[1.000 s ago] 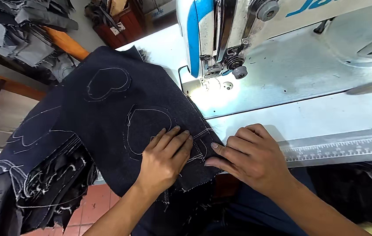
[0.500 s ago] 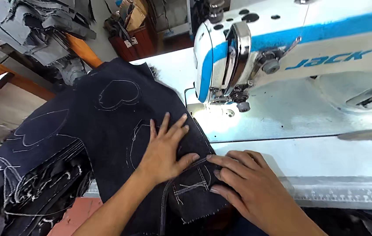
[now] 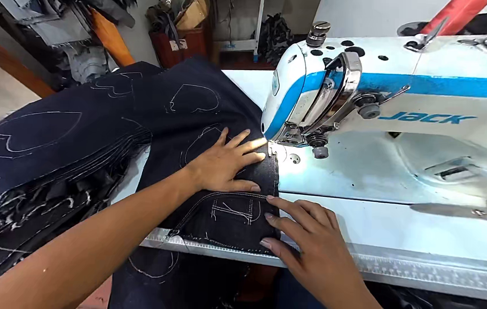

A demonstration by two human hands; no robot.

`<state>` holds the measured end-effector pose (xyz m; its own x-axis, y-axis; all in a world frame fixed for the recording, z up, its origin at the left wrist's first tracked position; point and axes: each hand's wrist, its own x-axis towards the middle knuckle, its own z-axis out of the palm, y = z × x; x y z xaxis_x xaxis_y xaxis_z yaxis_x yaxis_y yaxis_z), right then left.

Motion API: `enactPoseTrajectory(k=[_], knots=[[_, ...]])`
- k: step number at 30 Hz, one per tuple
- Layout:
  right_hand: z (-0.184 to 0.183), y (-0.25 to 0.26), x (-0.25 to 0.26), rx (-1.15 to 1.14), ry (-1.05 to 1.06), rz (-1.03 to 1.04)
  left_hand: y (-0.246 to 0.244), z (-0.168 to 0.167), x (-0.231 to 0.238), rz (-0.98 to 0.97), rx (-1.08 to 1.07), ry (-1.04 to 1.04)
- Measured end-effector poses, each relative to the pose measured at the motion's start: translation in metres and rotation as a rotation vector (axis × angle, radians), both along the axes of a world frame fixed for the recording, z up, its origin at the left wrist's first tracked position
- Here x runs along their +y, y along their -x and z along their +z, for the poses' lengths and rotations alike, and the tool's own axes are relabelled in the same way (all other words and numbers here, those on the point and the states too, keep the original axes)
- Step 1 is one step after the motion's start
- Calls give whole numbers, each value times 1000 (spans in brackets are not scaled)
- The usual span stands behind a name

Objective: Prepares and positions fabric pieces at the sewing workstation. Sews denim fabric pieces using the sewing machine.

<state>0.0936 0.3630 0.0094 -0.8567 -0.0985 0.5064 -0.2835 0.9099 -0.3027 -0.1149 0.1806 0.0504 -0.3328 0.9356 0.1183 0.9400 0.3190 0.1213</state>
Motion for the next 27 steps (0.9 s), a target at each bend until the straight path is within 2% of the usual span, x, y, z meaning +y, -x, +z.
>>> enactPoseTrajectory(k=[2,3,5,7,10,15,27], knots=[[0,-1,-1,-10,-3,-10,-25,11,-15,-2,197,-79],[1,-2,2,-20,1,-7,-43,17,-27,-40,200,-171],[2,-1,6,-33,9,-6,-72,13,-53,-182,-12,-313],[2,4,10,-45,14,-3,-78,-3,-64,-307,-218,-286],[4,24,22,-65,15,29,-60,-14,-60,-355,-132,-191],[6,53,38,-45,-15,47,-30,-9,-43,-367,-66,-126],[0,57,39,-15,-21,-30,40,-5,-10,-328,-44,-72]])
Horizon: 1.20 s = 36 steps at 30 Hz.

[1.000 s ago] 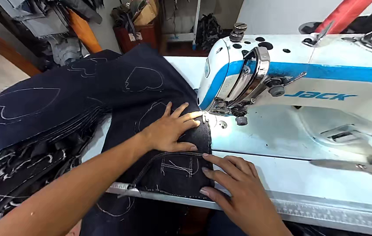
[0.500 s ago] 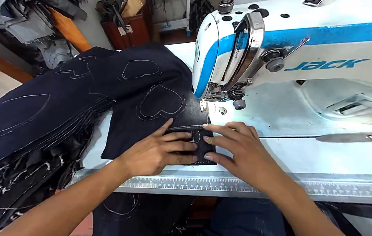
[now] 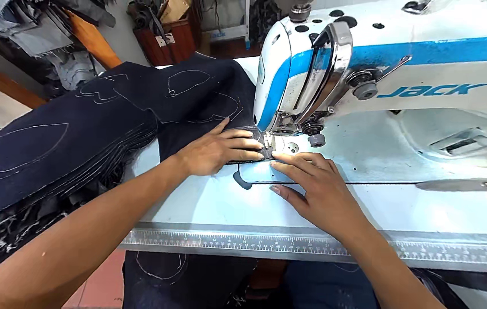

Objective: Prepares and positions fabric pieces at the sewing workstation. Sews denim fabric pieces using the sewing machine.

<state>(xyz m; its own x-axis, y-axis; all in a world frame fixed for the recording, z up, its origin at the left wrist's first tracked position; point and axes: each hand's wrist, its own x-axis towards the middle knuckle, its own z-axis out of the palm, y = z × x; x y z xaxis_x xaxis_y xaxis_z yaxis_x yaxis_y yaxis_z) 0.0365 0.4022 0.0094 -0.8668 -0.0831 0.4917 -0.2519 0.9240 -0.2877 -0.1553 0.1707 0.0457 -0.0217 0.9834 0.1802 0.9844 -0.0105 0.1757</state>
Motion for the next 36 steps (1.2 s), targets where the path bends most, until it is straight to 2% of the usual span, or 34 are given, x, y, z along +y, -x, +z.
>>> enactPoseTrajectory(k=[3,6,8,10,12,13,15,17,19,20,22,26,30,36], knots=[[0,1,1,-15,9,7,23,13,10,-56,42,51],[2,4,2,-25,27,10,39,61,25,-169,251,188],[2,3,2,-22,49,8,62,87,31,-351,411,168],[2,1,2,-31,69,9,89,83,25,-456,453,172],[1,0,4,-24,105,12,88,53,3,-390,360,187],[1,-1,4,-10,127,14,72,34,-10,-304,277,166],[0,-3,5,28,154,25,10,7,-30,-13,135,76],[1,-3,4,60,118,76,-64,-5,-36,312,22,-21],[3,-5,2,54,40,179,-119,-10,-36,517,-144,-113],[2,-7,2,55,10,227,-136,-11,-34,543,-200,-165],[3,-17,3,51,-30,304,-154,-11,-31,519,-152,-204],[14,-50,5,-40,-111,378,-141,3,-28,402,31,-178],[6,-60,4,1,-158,345,-111,13,-15,340,-108,-145],[2,-65,3,45,-225,341,-117,1,-5,477,-178,-198]])
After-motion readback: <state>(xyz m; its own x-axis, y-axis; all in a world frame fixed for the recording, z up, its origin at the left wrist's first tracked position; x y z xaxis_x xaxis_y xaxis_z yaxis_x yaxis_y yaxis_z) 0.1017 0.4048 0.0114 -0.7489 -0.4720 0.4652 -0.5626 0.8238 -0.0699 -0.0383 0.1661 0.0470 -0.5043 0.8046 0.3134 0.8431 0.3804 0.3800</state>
